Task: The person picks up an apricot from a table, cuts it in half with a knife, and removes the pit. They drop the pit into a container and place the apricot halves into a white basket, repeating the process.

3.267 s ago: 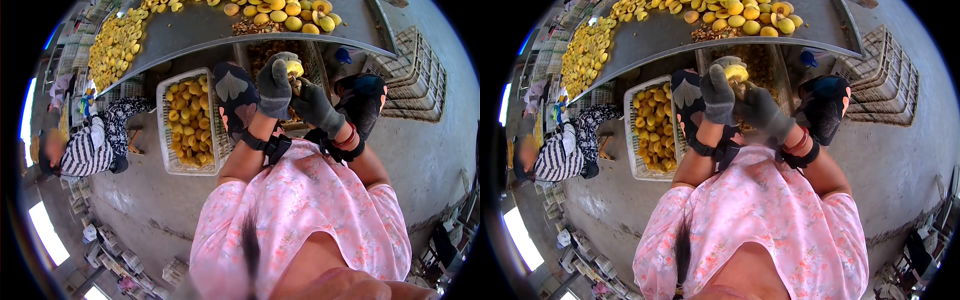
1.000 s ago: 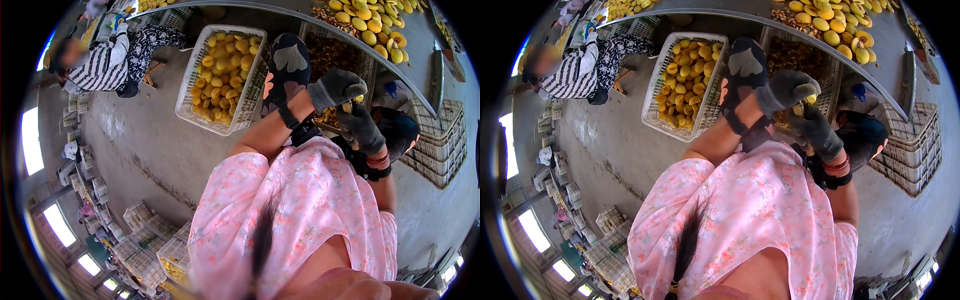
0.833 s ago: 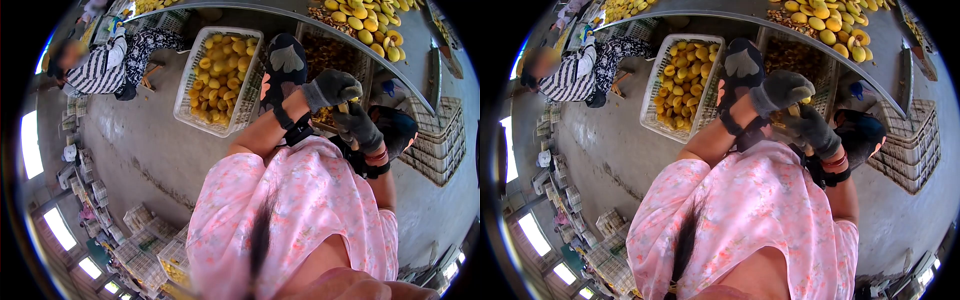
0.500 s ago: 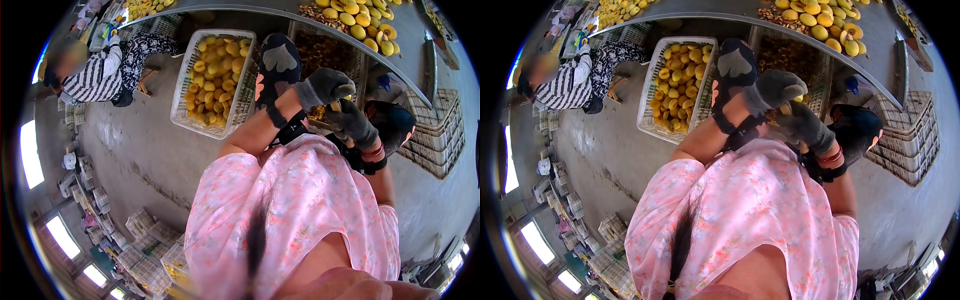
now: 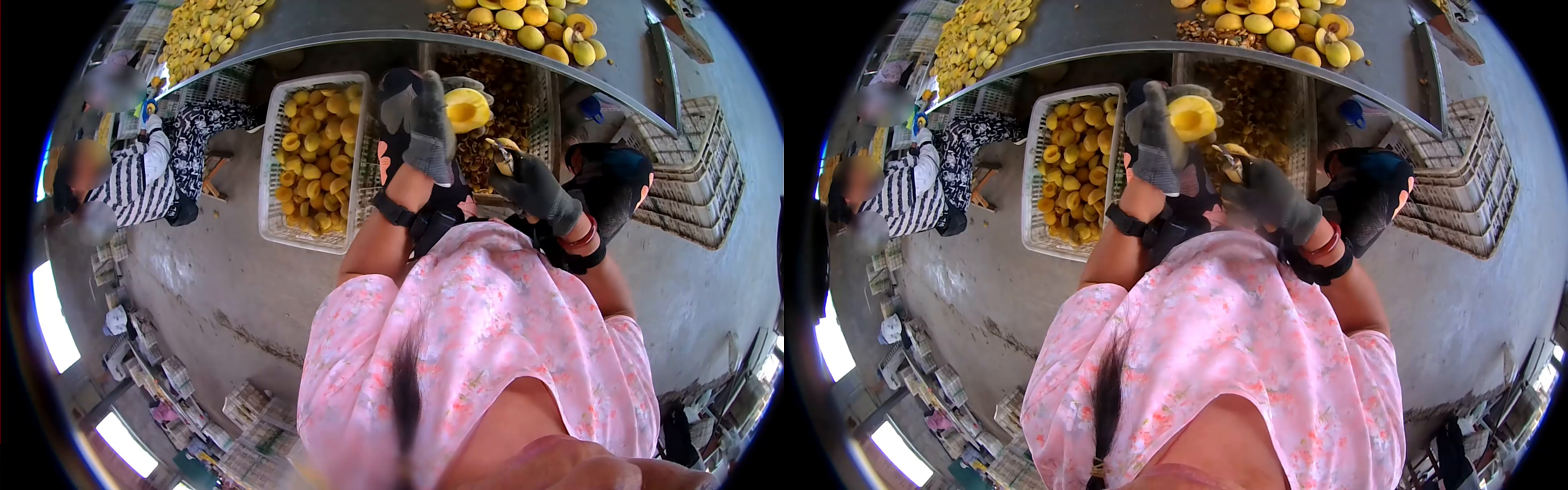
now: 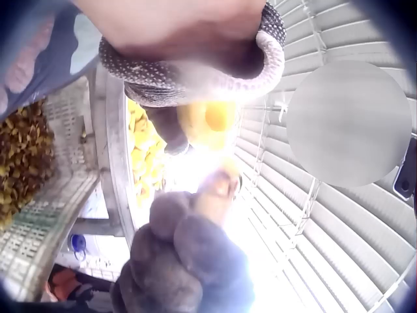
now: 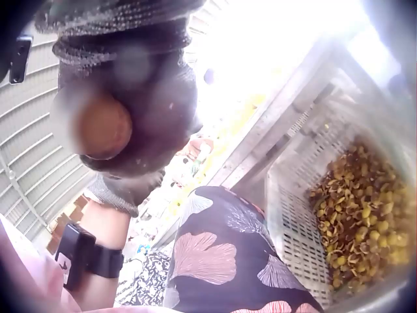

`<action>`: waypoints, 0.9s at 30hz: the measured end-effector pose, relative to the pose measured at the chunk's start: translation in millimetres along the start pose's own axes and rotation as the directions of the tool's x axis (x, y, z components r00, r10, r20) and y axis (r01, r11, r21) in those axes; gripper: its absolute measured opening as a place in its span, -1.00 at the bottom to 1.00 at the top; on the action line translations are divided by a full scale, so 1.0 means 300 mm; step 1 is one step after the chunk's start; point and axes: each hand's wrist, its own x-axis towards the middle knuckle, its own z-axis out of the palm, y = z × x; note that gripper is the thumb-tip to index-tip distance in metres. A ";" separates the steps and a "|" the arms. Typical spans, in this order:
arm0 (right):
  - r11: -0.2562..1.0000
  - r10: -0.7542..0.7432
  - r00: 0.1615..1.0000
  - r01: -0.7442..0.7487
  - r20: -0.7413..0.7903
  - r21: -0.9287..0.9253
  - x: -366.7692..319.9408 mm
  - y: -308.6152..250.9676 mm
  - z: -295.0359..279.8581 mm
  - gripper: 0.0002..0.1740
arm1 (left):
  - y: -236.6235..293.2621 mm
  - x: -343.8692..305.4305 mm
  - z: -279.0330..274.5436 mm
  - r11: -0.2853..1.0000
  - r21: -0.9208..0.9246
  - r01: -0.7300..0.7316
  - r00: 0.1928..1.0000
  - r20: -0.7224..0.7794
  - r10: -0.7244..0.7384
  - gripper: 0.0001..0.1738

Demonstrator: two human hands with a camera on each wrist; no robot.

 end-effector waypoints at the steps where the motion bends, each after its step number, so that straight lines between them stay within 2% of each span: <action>1: 0.999 -0.031 0.996 0.028 -0.080 -0.029 0.002 0.007 0.017 -0.76 | 0.022 -0.005 -0.038 0.995 0.047 -0.086 0.994 -0.056 0.089 -0.18; 2: 0.997 -0.062 0.985 0.053 -0.163 -0.058 0.004 0.020 0.028 -0.75 | 0.051 -0.007 -0.095 0.986 0.095 -0.134 0.988 -0.069 0.140 -0.22; 3: 0.942 -0.221 0.962 0.168 -0.159 -0.291 0.011 0.036 0.020 -0.76 | 0.048 -0.007 -0.189 0.833 0.455 -0.315 0.900 -0.136 0.415 -0.25; 4: 0.821 -0.373 0.915 0.251 -0.150 -0.513 0.019 0.052 0.011 -0.76 | 0.078 -0.005 -0.259 0.778 0.539 -0.322 0.848 -0.201 0.490 -0.30; 5: 0.873 -0.381 0.871 0.229 -0.309 -0.430 0.021 0.032 0.026 -0.76 | 0.108 -0.002 -0.329 0.721 0.622 -0.306 0.786 -0.263 0.560 -0.36; 6: 0.913 -0.369 0.808 0.222 -0.460 -0.342 0.024 0.018 0.033 -0.75 | 0.145 -0.015 -0.417 0.335 0.925 -0.181 0.668 -0.134 0.732 -0.39; 7: 0.915 -0.382 0.763 0.231 -0.521 -0.331 0.031 0.028 0.031 -0.71 | 0.178 -0.031 -0.505 0.185 0.982 0.040 0.679 -0.162 0.716 -0.42; 8: 0.912 -0.317 0.819 0.126 -0.477 -0.390 0.059 0.091 0.016 -0.68 | 0.194 -0.029 -0.581 0.018 0.966 0.259 0.677 -0.195 0.709 -0.44; 10: 0.861 -0.154 0.909 -0.069 -0.388 -0.504 0.137 0.285 -0.011 -0.63 | 0.169 0.001 -0.711 -0.121 0.942 0.313 0.660 -0.124 0.741 -0.48; 11: 0.850 -0.042 0.925 -0.166 -0.378 -0.501 0.145 0.356 -0.008 -0.66 | 0.167 0.014 -0.738 -0.190 0.920 0.344 0.650 -0.087 0.755 -0.50; 13: 0.791 0.180 0.919 -0.347 -0.351 -0.505 0.170 0.444 -0.017 -0.69 | 0.175 0.092 -0.652 -0.224 0.954 0.198 0.659 0.040 0.751 -0.51; 14: 0.830 0.231 0.909 -0.370 -0.347 -0.416 0.169 0.434 -0.020 -0.69 | 0.166 0.137 -0.583 -0.235 0.963 0.128 0.659 0.095 0.746 -0.52; 16: 0.878 0.337 0.882 -0.421 -0.330 -0.228 0.152 0.393 -0.024 -0.68 | 0.149 0.253 -0.419 -0.147 0.979 -0.139 0.673 0.202 0.711 -0.55; 17: 0.892 0.159 0.923 -0.286 -0.351 -0.349 0.151 0.443 -0.026 -0.69 | 0.122 0.329 -0.361 -0.158 0.975 -0.158 0.714 0.224 0.664 -0.54; 20: 0.907 0.074 0.950 -0.190 -0.304 -0.375 0.133 0.437 -0.055 -0.69 | 0.048 0.548 -0.186 -0.228 0.953 -0.201 0.803 0.294 0.518 -0.49; 22: 0.937 0.012 0.954 -0.116 -0.301 -0.331 0.114 0.413 -0.073 -0.68 | 0.015 0.675 -0.072 -0.294 0.948 -0.125 0.915 0.225 0.336 -0.46; 24: 0.945 0.208 0.910 -0.281 -0.358 -0.166 0.109 0.344 -0.081 -0.65 | -0.042 0.802 0.004 -0.352 0.934 -0.064 0.973 0.137 0.184 -0.42; 25: 0.952 0.201 0.897 -0.274 -0.393 -0.137 0.110 0.336 -0.079 -0.63 | -0.065 0.849 0.036 -0.384 0.922 -0.040 0.990 0.088 0.108 -0.40; 27: 0.820 0.088 0.967 -0.207 -0.239 -0.534 0.098 0.313 -0.103 -0.80 | -0.110 0.905 0.076 -0.420 0.908 -0.007 1.000 0.008 0.001 -0.30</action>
